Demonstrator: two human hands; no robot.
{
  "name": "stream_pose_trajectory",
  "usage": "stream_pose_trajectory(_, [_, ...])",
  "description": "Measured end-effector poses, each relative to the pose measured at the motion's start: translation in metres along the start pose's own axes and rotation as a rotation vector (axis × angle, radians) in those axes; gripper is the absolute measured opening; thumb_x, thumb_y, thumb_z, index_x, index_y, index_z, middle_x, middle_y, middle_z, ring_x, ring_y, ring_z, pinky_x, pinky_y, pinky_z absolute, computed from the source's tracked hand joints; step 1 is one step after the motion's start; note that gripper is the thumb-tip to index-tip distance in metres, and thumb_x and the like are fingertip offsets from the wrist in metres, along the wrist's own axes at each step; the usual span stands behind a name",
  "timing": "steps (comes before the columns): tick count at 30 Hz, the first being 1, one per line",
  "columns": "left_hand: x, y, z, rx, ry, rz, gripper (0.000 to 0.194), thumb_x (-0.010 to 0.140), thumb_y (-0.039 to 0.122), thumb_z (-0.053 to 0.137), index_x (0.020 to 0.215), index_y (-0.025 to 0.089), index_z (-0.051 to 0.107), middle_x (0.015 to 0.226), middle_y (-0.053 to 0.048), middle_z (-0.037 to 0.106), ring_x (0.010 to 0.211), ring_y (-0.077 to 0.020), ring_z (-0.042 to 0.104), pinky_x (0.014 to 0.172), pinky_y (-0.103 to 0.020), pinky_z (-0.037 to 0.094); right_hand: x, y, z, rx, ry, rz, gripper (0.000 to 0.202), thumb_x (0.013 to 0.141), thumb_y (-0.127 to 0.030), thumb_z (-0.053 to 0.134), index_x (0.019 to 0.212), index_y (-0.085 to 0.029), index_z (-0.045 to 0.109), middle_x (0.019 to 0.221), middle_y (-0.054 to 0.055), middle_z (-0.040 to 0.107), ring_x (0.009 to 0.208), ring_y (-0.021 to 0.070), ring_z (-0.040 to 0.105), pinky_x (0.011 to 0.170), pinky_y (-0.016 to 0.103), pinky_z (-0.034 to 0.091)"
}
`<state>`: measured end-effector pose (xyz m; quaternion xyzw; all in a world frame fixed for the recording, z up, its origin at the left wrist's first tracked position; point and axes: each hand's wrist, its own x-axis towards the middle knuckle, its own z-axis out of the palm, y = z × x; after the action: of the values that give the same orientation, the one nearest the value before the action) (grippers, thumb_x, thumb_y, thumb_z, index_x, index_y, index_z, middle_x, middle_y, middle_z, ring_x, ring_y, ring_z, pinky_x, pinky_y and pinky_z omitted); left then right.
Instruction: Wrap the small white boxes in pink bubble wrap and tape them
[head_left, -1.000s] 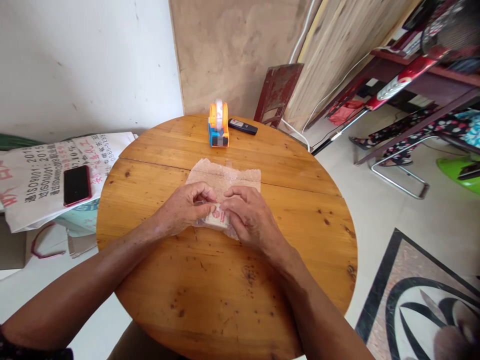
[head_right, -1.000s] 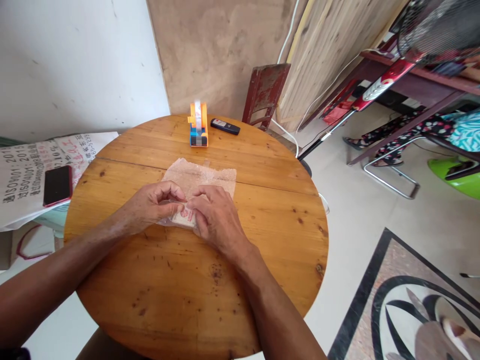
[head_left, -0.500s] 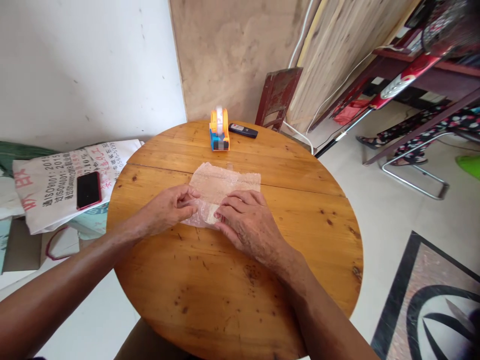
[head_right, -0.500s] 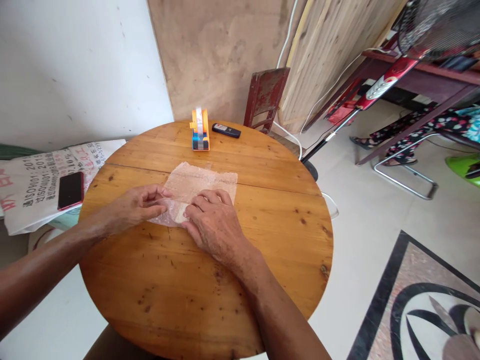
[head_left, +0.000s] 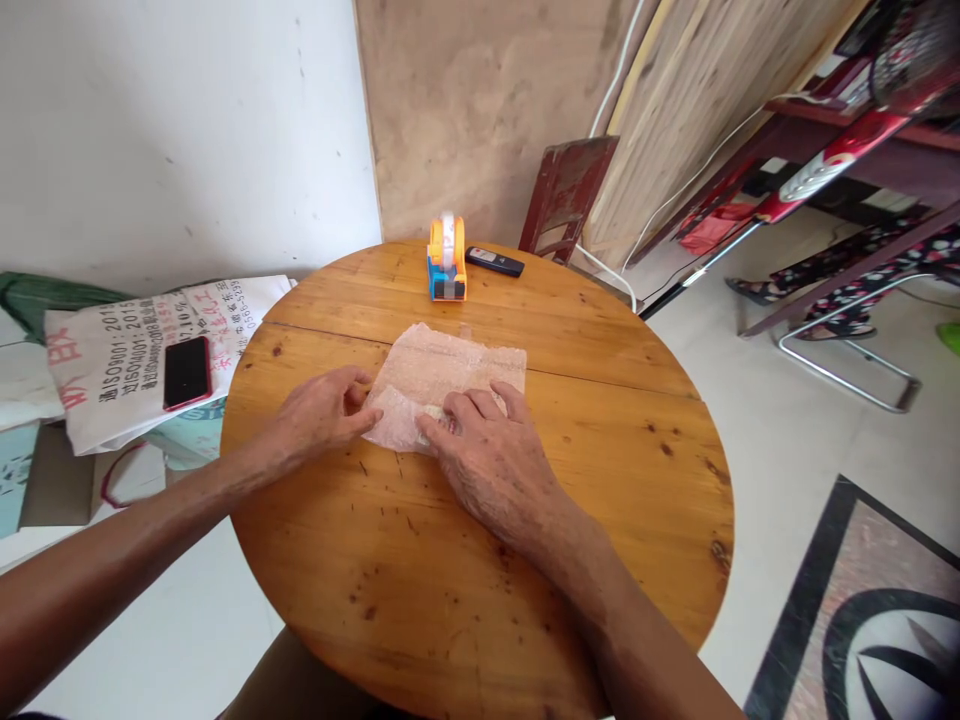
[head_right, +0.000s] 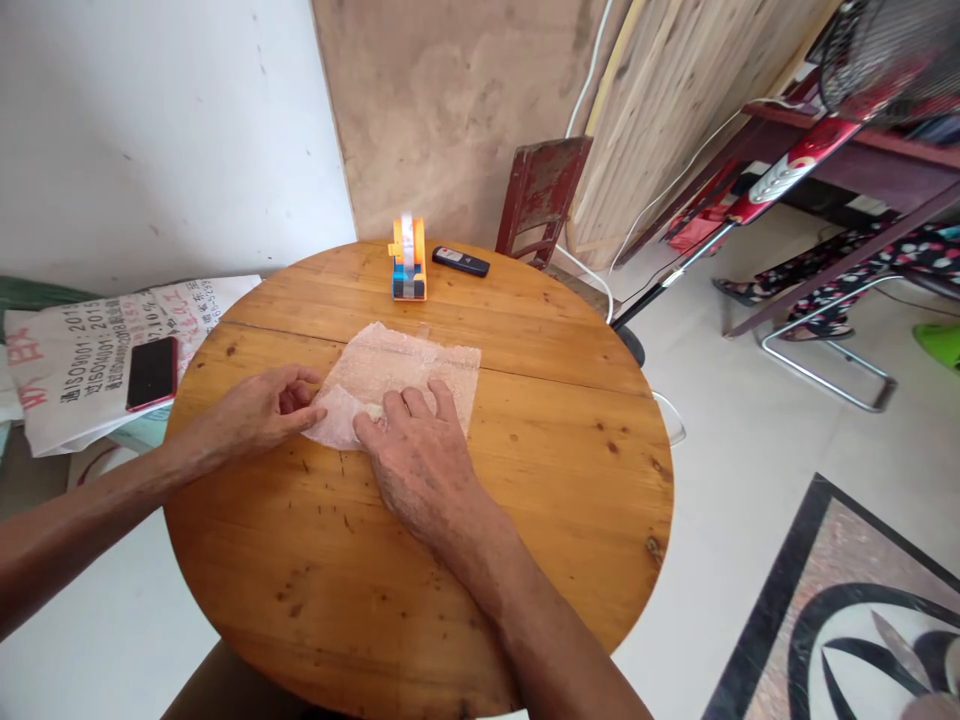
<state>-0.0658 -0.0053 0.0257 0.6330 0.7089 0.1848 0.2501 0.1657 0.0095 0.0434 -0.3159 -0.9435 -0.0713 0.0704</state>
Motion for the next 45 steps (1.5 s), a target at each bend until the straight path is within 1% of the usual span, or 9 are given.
stream_pose_trajectory(5, [-0.003, -0.002, -0.006, -0.225, -0.104, -0.123, 0.054, 0.073, 0.048, 0.065, 0.116, 0.015, 0.058, 0.063, 0.0, 0.064, 0.055, -0.0179, 0.059, 0.046, -0.025, 0.04, 0.001, -0.001, -0.002, 0.032, -0.02, -0.001, 0.026, 0.093, -0.018, 0.044, 0.109, -0.023, 0.064, 0.102, 0.01, 0.064, 0.097, 0.0258, 0.054, 0.103, 0.052, 0.029])
stream_pose_trajectory(11, [0.0, 0.013, -0.002, -0.585, -0.192, -0.286, 0.029, 0.068, 0.03, 0.072, 0.09, 0.015, 0.061, 0.05, 0.005, 0.055, 0.041, -0.01, 0.049, 0.035, -0.018, 0.034, 0.002, 0.0, -0.003, 0.054, -0.021, -0.007, 0.024, 0.09, -0.018, 0.047, 0.107, -0.022, 0.064, 0.102, 0.011, 0.063, 0.098, 0.0269, 0.053, 0.103, 0.052, 0.031])
stream_pose_trajectory(17, [-0.004, 0.032, 0.009, -0.818, -0.122, -0.265, 0.014, 0.068, 0.024, 0.069, 0.07, 0.015, 0.058, 0.052, 0.006, 0.055, 0.039, -0.0056, 0.047, 0.037, -0.017, 0.038, 0.001, 0.001, 0.001, 0.069, -0.009, -0.012, 0.026, 0.089, -0.019, 0.049, 0.11, -0.022, 0.064, 0.102, 0.011, 0.063, 0.099, 0.0268, 0.054, 0.104, 0.052, 0.03])
stream_pose_trajectory(27, [-0.004, 0.057, 0.027, -0.883, -0.162, -0.174, 0.01, 0.066, 0.021, 0.062, 0.073, 0.016, 0.059, 0.054, 0.003, 0.059, 0.045, -0.0098, 0.053, 0.039, -0.02, 0.045, 0.0, 0.006, 0.006, 0.225, 0.089, 0.062, 0.015, 0.088, -0.021, 0.058, 0.102, -0.018, 0.057, 0.095, 0.006, 0.069, 0.094, 0.0241, 0.061, 0.108, 0.048, 0.028])
stream_pose_trajectory(32, [-0.002, 0.054, 0.019, -0.672, -0.312, -0.073, 0.016, 0.068, 0.022, 0.061, 0.082, 0.018, 0.067, 0.059, 0.003, 0.061, 0.052, -0.0116, 0.056, 0.047, -0.022, 0.048, 0.0, 0.006, 0.006, 0.255, 0.088, 0.091, 0.019, 0.086, -0.02, 0.059, 0.104, -0.017, 0.053, 0.094, 0.007, 0.07, 0.093, 0.0256, 0.064, 0.108, 0.049, 0.029])
stream_pose_trajectory(36, [-0.002, 0.053, 0.014, -0.49, -0.381, 0.14, 0.02, 0.074, 0.022, 0.055, 0.087, 0.02, 0.071, 0.068, 0.002, 0.064, 0.056, -0.012, 0.057, 0.05, -0.022, 0.043, -0.003, 0.007, 0.004, 0.289, 0.081, 0.093, 0.022, 0.083, -0.018, 0.06, 0.104, -0.018, 0.052, 0.094, 0.007, 0.07, 0.094, 0.0262, 0.064, 0.107, 0.05, 0.029])
stream_pose_trajectory(40, [-0.004, 0.055, 0.019, -0.137, -0.184, 0.395, 0.017, 0.081, 0.02, 0.053, 0.075, 0.019, 0.069, 0.064, 0.001, 0.061, 0.058, -0.0123, 0.054, 0.054, -0.023, 0.038, -0.008, 0.013, 0.002, 0.359, 0.09, 0.087, 0.032, 0.079, -0.016, 0.061, 0.109, -0.018, 0.051, 0.099, 0.009, 0.071, 0.098, 0.0263, 0.064, 0.107, 0.05, 0.03])
stream_pose_trajectory(42, [-0.004, 0.053, 0.024, 0.006, -0.051, 0.524, 0.017, 0.083, 0.02, 0.055, 0.078, 0.019, 0.071, 0.073, -0.002, 0.064, 0.068, -0.0152, 0.058, 0.062, -0.026, 0.043, -0.009, 0.017, 0.002, 0.405, 0.103, 0.08, 0.037, 0.078, -0.016, 0.062, 0.113, -0.018, 0.05, 0.104, 0.009, 0.07, 0.102, 0.0264, 0.064, 0.108, 0.051, 0.029])
stream_pose_trajectory(45, [-0.004, 0.046, 0.033, 0.034, 0.107, 0.703, 0.016, 0.085, 0.019, 0.057, 0.092, 0.019, 0.072, 0.095, -0.007, 0.069, 0.091, -0.0209, 0.063, 0.08, -0.033, 0.049, -0.01, 0.023, 0.001, 0.45, 0.098, 0.064, 0.034, 0.079, -0.016, 0.061, 0.112, -0.019, 0.052, 0.108, 0.009, 0.07, 0.104, 0.0255, 0.063, 0.107, 0.05, 0.03])
